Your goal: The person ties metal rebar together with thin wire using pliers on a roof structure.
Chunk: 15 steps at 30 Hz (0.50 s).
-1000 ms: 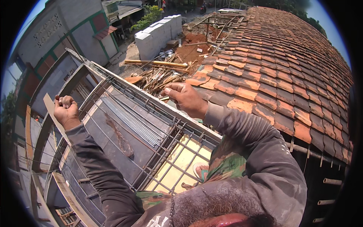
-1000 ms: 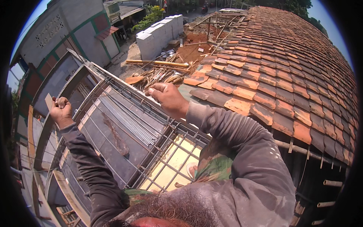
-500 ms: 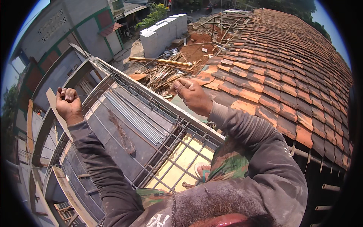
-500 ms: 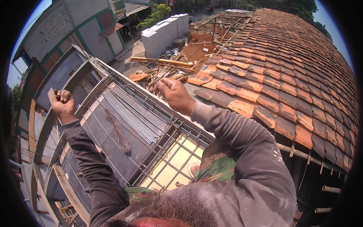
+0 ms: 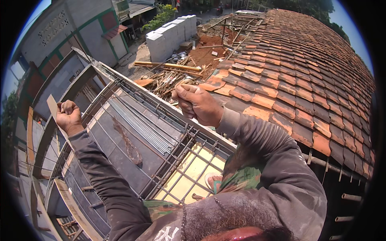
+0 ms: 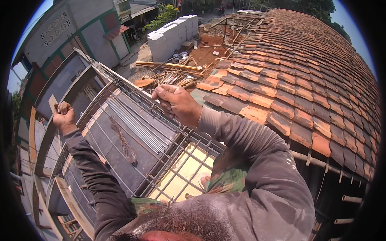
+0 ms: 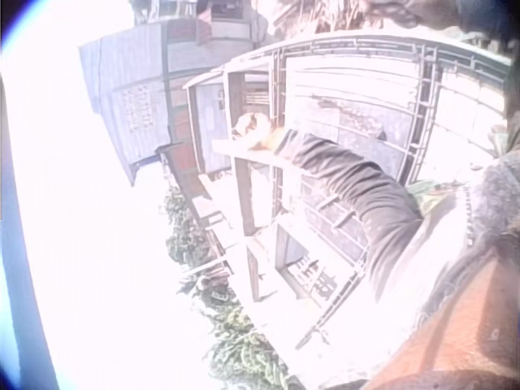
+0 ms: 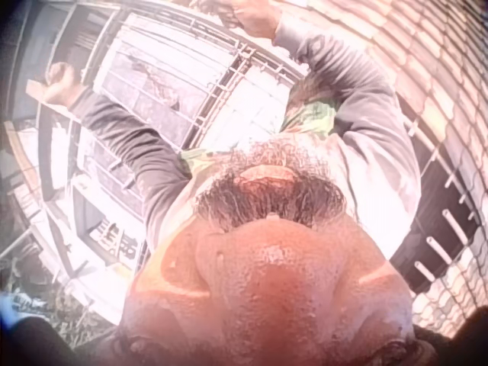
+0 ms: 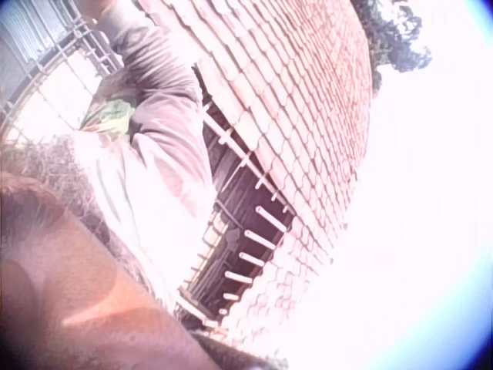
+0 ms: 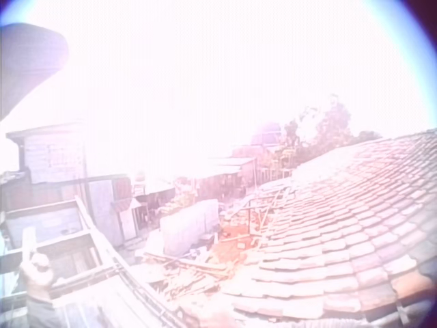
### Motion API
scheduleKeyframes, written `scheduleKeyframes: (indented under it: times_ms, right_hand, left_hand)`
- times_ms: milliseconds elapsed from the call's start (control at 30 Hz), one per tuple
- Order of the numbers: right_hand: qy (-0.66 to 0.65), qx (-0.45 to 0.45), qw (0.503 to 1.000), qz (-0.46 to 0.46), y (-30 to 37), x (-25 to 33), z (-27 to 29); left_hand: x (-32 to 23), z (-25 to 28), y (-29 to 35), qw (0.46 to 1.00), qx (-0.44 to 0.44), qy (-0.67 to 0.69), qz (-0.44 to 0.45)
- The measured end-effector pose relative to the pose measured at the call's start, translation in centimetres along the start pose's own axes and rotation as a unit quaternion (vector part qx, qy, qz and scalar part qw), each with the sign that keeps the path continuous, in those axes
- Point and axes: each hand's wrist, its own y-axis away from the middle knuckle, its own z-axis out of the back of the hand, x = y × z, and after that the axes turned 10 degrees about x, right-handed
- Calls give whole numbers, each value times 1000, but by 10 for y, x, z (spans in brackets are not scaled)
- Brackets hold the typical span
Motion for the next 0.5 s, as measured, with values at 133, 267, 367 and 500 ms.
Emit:
scheduleKeyframes:
  times_ms: [133,267,367,500]
  right_hand:
    - [383,-106,909,-125,-13,-65,75]
    - [341,128,891,-269,3,-79,22]
    - [434,65,888,-141,7,-60,8]
    - [565,-9,815,-129,11,-64,24]
  left_hand:
    - [53,-35,16,1000,7,-15,-8]
    - [27,-20,9,994,-46,-56,-86]
    - [-19,-14,6,981,-95,-113,-123]
    - [-21,-18,12,976,-122,-153,-99]
